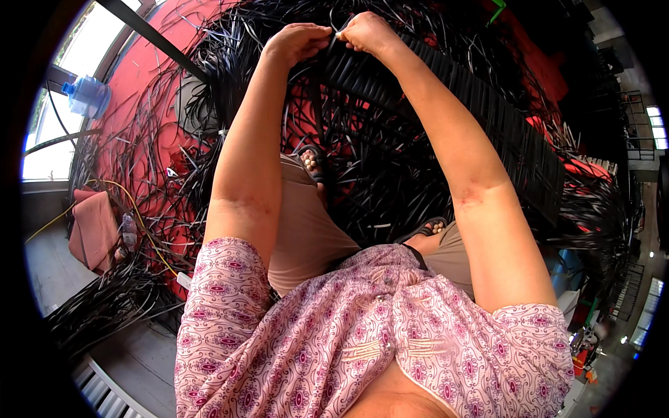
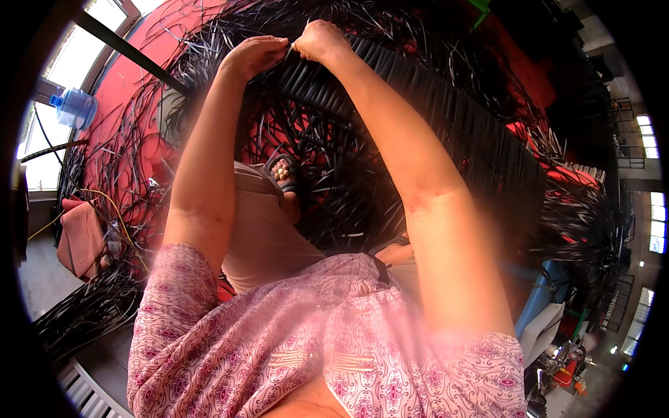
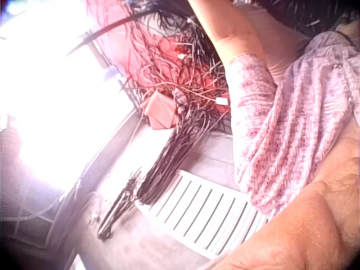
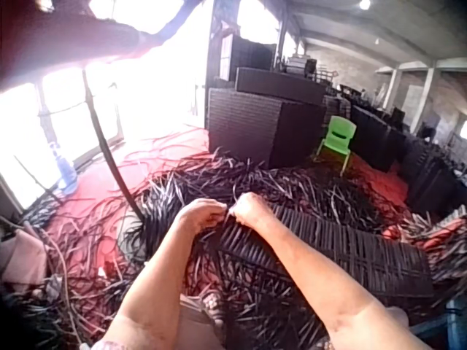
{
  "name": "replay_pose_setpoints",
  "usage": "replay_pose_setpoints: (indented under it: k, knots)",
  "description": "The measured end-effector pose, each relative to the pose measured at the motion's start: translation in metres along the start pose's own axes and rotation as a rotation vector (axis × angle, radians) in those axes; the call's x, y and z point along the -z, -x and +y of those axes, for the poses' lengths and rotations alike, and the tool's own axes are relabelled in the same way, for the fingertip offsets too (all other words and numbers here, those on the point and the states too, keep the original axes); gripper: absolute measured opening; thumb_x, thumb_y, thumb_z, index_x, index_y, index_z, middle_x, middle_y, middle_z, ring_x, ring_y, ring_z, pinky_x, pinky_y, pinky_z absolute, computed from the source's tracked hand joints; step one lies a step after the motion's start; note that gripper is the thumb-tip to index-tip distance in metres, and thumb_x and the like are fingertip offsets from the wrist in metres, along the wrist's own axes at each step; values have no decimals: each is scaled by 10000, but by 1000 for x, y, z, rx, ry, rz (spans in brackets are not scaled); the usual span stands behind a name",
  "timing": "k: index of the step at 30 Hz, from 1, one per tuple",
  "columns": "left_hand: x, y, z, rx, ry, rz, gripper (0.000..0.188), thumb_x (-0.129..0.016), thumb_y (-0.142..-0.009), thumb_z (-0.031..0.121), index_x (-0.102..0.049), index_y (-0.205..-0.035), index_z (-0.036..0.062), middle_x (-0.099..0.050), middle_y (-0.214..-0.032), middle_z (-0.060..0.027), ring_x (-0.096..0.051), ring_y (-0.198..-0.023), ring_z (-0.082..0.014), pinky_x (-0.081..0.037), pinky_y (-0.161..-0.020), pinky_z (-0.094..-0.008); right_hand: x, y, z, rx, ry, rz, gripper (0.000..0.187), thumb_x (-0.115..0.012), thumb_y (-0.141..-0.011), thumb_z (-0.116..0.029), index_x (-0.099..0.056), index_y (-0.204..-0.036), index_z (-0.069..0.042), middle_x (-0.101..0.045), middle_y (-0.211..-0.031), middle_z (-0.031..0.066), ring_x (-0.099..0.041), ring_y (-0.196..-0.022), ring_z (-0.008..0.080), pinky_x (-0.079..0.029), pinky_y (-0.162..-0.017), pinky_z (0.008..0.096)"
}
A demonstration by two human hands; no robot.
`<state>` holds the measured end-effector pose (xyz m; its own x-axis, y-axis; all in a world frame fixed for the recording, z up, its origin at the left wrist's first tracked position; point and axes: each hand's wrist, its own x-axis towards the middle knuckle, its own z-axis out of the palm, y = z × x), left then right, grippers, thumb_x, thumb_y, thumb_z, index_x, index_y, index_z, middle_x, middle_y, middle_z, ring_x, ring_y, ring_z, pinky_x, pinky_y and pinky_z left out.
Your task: The person weaves black plastic strips by hand into a metal furniture frame, pulling each strip through the mesh and smoothing it into place.
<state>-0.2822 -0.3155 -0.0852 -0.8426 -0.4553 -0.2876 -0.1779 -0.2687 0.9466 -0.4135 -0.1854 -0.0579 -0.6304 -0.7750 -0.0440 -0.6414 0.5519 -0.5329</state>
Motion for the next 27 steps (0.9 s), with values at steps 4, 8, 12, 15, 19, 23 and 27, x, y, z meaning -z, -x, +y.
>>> replay_pose_setpoints:
  k: [4, 8, 12, 15, 19, 23, 27]
  knots:
    - [36, -21, -17, 124, 264, 2, 119, -709, -882, 165, -642, -888, 67, -675, -813, -26, -642, -688, -117, -517, -581, -226, 21, 59, -24, 163, -38, 114, 440, -721, -786, -381, -713, -1019, -8, -690, -1036, 221, -660, -995, 355, -519, -886, 420]
    - [43, -33, -24, 151, 399, 124, 108, -676, -910, 149, -622, -928, 57, -647, -791, -38, -652, -706, -138, -507, -553, -238, 1, 95, -3, 363, -94, 455, 404, -734, -790, -312, -668, -1045, -6, -651, -1044, 187, -643, -952, 368, -516, -850, 439]
    - [88, -49, -29, -37, 482, 317, 103, -686, -894, 94, -608, -912, 28, -657, -777, -56, -664, -673, -157, -543, -561, -271, -7, 140, -10, 524, 181, 497, 545, -759, -771, -374, -603, -1169, -37, -592, -1169, 109, -550, -1132, 274, -421, -954, 424]
    - [113, -43, -33, -118, 780, 474, 153, -683, -908, 139, -585, -882, 24, -666, -767, -88, -664, -649, -163, -529, -500, -263, -9, 156, -9, 522, 295, 413, 583, -729, -809, -429, -585, -1223, -45, -554, -1265, 117, -491, -1234, 274, -385, -1042, 423]
    - [80, -31, -42, 152, 700, 76, 605, -736, -825, 497, -577, -999, -60, -664, -770, -137, -669, -644, -221, -582, -592, -287, -8, 153, -13, 486, 314, 401, 597, -773, -752, -370, -577, -1210, -41, -548, -1244, 110, -486, -1217, 269, -373, -1029, 410]
    - [2, -4, -32, 167, 255, -213, 762, -766, -747, 589, -612, -1085, -77, -682, -877, -95, -666, -772, -191, -567, -663, -286, -10, 152, -11, 521, 336, 459, 601, -785, -707, -343, -579, -1173, -24, -554, -1206, 117, -494, -1179, 270, -373, -990, 406]
    - [-26, 8, -13, -5, -84, 62, 667, -805, -731, 516, -650, -1004, -72, -654, -856, -113, -625, -709, -155, -522, -634, -294, -12, 153, -11, 494, 360, 429, 623, -789, -715, -313, -570, -1228, -34, -543, -1259, 108, -484, -1228, 263, -366, -1044, 415]
